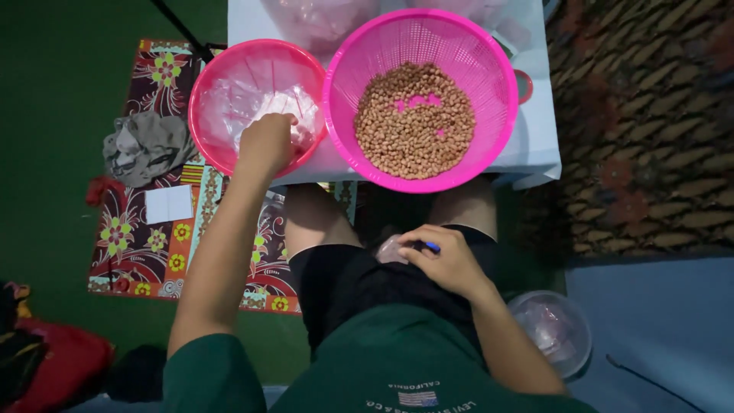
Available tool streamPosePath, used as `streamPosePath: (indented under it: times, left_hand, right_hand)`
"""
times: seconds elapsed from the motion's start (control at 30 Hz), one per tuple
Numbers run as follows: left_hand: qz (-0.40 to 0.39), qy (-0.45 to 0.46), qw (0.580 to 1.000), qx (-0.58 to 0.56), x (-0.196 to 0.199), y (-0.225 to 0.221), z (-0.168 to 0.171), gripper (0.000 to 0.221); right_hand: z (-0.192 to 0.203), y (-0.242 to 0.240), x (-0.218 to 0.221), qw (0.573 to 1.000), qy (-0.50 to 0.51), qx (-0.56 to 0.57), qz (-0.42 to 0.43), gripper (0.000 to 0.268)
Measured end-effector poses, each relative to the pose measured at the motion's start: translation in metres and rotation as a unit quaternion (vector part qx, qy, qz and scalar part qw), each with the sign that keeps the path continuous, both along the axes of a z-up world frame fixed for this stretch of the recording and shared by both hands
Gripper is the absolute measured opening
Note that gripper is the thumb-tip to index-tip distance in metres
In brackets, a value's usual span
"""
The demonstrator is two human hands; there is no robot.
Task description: Scooping peanuts from a large basket into small plastic bags and sealing them manually.
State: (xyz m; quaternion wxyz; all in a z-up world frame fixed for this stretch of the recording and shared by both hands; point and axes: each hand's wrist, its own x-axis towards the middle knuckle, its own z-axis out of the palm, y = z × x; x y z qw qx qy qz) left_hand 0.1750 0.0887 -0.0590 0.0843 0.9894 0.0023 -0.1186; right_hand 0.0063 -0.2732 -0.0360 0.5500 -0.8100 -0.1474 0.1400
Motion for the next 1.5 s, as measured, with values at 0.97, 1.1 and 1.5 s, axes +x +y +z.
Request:
streamPosePath:
  times: [0.97, 1.1, 1.5]
  left_hand:
    - [0.06, -0.326, 0.887, -0.322, -0.025, 0.013, 0.036, 0.012]
    - [0.079, -0.253, 0.875, -0.405, -0.09, -0.053, 0.076, 0.015]
    - [0.173, 0.033, 0.615, -0.769, -0.184, -0.14, -0.001, 0.016]
  right_hand:
    - [0.001, 0.005, 0.001, 0.999, 0.048, -0.001, -0.003, 0.015]
    - [0.005, 0.004, -0.003, 0.997, 0.066, 0.023, -0.043, 0.019]
    - [-0.018, 0.029, -0.003, 0.944, 0.05, 0.258, -0.199, 0.012]
